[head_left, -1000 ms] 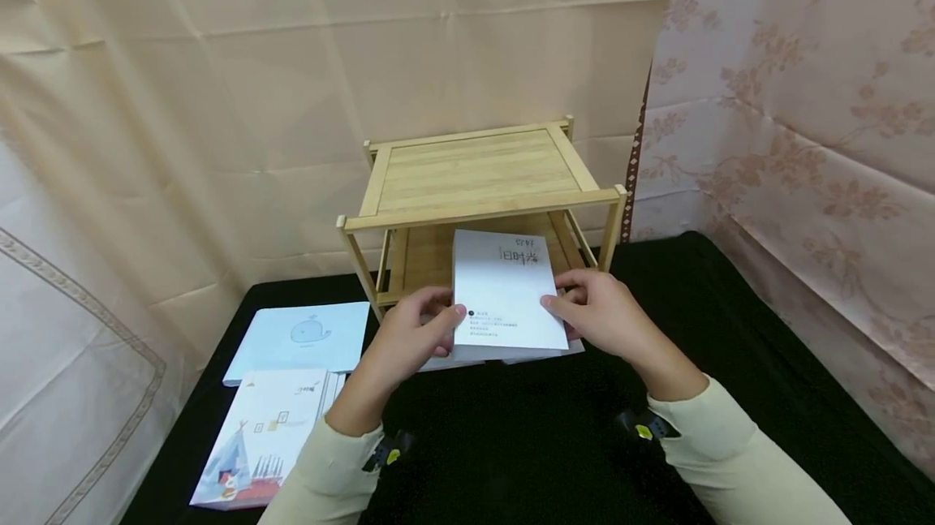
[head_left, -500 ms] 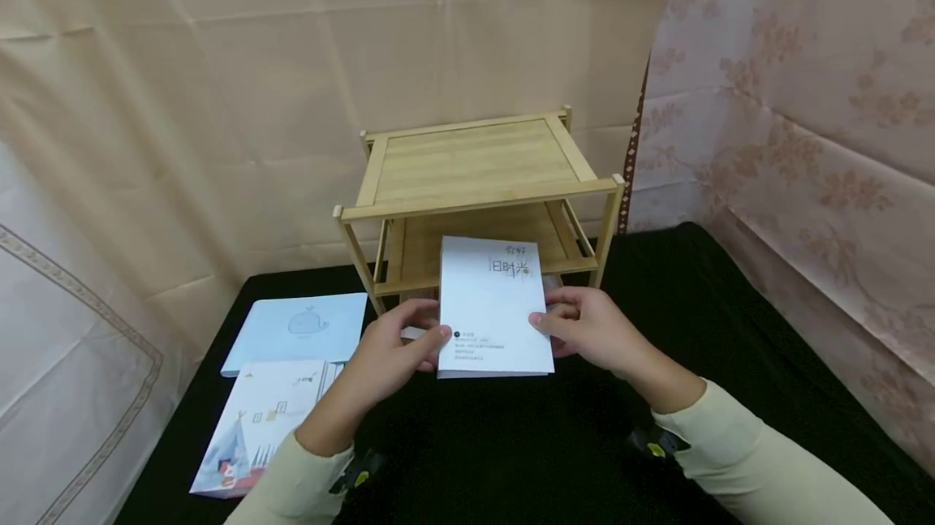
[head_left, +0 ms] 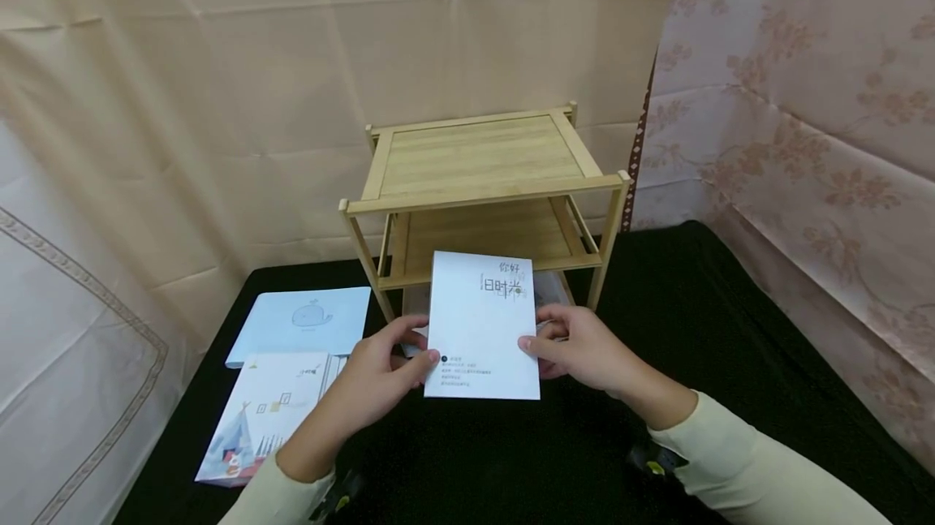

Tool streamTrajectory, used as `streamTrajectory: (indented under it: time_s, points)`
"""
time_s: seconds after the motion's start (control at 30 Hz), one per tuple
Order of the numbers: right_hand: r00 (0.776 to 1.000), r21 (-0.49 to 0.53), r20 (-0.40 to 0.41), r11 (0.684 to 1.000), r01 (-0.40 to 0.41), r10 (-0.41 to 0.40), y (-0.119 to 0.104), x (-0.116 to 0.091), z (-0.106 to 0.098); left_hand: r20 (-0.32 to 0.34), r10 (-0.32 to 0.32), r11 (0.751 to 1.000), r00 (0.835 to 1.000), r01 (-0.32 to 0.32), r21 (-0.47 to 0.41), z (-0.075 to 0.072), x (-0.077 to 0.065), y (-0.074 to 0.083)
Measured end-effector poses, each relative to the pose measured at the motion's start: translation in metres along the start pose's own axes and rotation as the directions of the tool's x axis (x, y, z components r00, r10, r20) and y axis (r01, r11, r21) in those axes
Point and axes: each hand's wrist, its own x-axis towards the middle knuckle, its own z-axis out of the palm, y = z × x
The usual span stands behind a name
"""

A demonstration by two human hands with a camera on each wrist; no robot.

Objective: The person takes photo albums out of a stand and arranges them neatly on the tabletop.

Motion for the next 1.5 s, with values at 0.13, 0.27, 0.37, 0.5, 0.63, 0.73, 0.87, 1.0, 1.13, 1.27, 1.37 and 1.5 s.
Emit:
streamTrajectory:
  time_s: [0.13,0.27,0.37,0.5,0.63,0.73,0.87,1.0,1.13,1.27,1.37,1.5]
  points:
    - [1.000,0.017,0.027,1.000,0.011,-0.011,0.004,0.000,0.006,0.000,-0.002,1.000,1.000,0.002,0.011,-0.002,-0.006,-0.006]
    - [0.999,0.035,0.036,0.999,0.007,-0.008,0.004,-0.001,0.011,-0.012,-0.008,1.000,1.000,0.008,0.028,-0.002,-0.011,-0.010]
    - [0.999,0.051,0.044,0.999,0.009,-0.011,0.004,-0.002,0.015,-0.020,-0.009,1.000,1.000,0.009,0.028,-0.003,-0.014,-0.013]
    - [0.998,0.065,0.067,0.998,0.015,-0.020,0.009,0.000,0.023,-0.007,0.000,1.000,1.000,0.000,0.020,-0.007,-0.020,-0.017]
    - [0.995,0.079,0.094,0.997,0.008,-0.016,0.015,0.001,0.031,0.031,0.020,1.000,0.999,-0.021,0.023,-0.014,-0.025,-0.022]
    - [0.994,0.080,0.110,0.997,-0.003,-0.006,0.018,0.001,0.038,0.056,0.020,0.999,0.998,-0.022,0.030,-0.019,-0.028,-0.027]
    - [0.992,0.083,0.126,0.996,-0.017,0.007,0.021,0.002,0.047,0.078,-0.009,0.999,0.997,0.005,0.046,-0.024,-0.030,-0.033]
    - [0.990,0.099,0.141,0.994,-0.045,0.031,0.023,0.004,0.058,0.098,-0.066,0.998,0.993,0.063,0.032,-0.030,-0.033,-0.041]
    - [0.986,0.112,0.161,0.992,-0.057,0.039,0.026,0.008,0.070,0.116,-0.113,0.994,0.987,0.112,0.016,-0.036,-0.038,-0.049]
    - [0.984,0.110,0.175,0.992,-0.059,0.039,0.030,0.012,0.081,0.144,-0.139,0.990,0.980,0.139,0.013,-0.042,-0.042,-0.056]
    - [0.982,0.106,0.184,0.992,-0.062,0.042,0.032,0.015,0.087,0.175,-0.152,0.988,0.973,0.152,0.015,-0.046,-0.044,-0.062]
    - [0.979,0.109,0.199,0.992,-0.068,0.045,0.034,0.018,0.097,0.219,-0.161,0.987,0.962,0.161,0.016,-0.051,-0.046,-0.068]
